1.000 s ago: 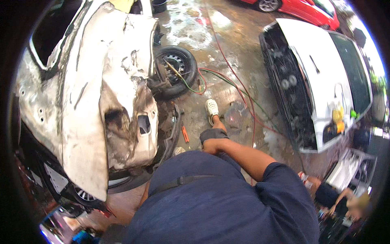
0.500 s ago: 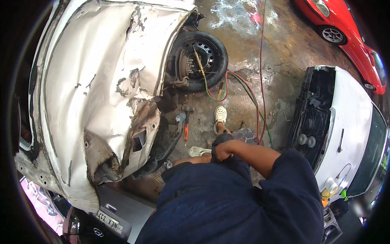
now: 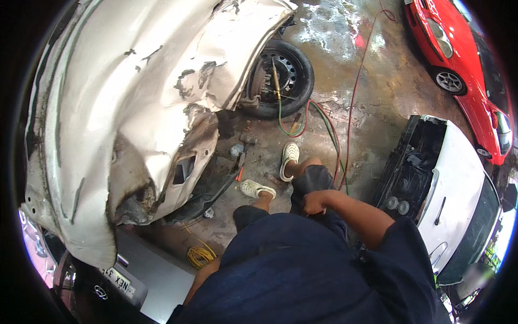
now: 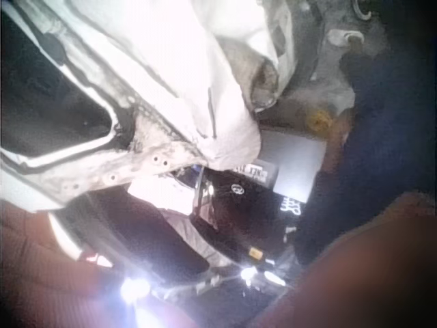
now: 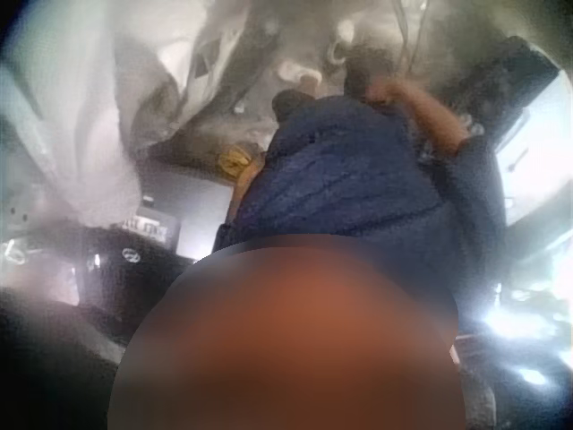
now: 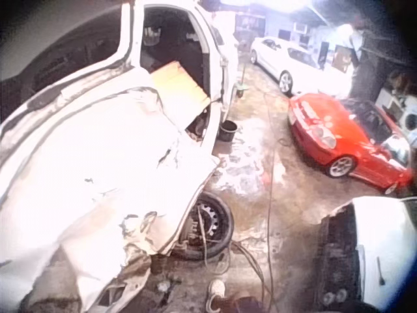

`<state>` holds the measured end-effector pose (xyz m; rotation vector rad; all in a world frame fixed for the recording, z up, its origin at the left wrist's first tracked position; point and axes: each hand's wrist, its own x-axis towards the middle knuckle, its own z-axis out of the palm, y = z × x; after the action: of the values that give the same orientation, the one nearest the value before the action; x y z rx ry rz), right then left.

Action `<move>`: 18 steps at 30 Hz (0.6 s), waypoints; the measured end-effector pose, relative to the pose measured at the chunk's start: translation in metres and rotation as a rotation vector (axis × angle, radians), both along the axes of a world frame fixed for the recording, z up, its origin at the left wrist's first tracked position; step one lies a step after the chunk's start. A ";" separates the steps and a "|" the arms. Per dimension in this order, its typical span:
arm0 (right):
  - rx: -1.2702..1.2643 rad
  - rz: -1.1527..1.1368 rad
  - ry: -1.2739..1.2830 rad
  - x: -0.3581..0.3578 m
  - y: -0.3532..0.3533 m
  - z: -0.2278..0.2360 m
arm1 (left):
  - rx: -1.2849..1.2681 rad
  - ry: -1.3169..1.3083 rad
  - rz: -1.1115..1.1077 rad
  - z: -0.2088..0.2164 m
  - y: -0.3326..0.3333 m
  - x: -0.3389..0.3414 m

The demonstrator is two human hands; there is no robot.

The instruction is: The person uses a handheld cutting torch to cut through the front fender and wheel well area of a damaged white car. They ignite the torch, apply the flame to the metal to create a cut, and periodically reposition the tool to extend the cut line.

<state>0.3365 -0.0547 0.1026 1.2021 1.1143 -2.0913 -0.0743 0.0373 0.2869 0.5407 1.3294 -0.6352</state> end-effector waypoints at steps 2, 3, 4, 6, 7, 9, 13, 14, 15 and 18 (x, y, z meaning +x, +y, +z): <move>-0.027 0.026 0.055 -0.001 0.001 -0.003 | -0.054 -0.056 -0.180 -0.031 -0.004 -0.018; -0.080 -0.064 0.037 0.002 0.003 -0.017 | -0.061 -0.053 -0.288 -0.043 -0.010 -0.022; -0.094 -0.178 0.019 0.011 0.002 -0.036 | -0.103 -0.059 -0.217 -0.055 -0.014 -0.022; -0.088 -0.270 0.048 0.035 0.000 -0.096 | -0.143 -0.041 -0.226 -0.076 -0.028 -0.014; -0.038 -0.219 0.150 0.050 0.007 -0.139 | -0.157 -0.025 -0.223 -0.088 -0.036 -0.003; 0.251 -0.055 0.614 0.084 0.040 -0.237 | -0.186 -0.007 -0.233 -0.119 -0.045 0.024; 0.968 0.596 0.084 0.127 0.120 -0.389 | -0.226 0.056 -0.317 -0.208 -0.058 0.062; 0.651 0.007 -0.175 0.138 0.137 -0.410 | -0.216 0.058 -0.309 -0.234 -0.057 0.066; 0.355 -0.691 -0.320 0.153 0.157 -0.428 | -0.199 0.044 -0.297 -0.260 -0.055 0.068; 0.526 -0.949 -0.549 0.161 0.231 -0.491 | -0.172 -0.023 -0.132 -0.348 -0.038 0.064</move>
<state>0.4971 0.1762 -0.3880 2.7740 0.9214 -1.8083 -0.0102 -0.0012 -0.0608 0.4971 1.2114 -0.8412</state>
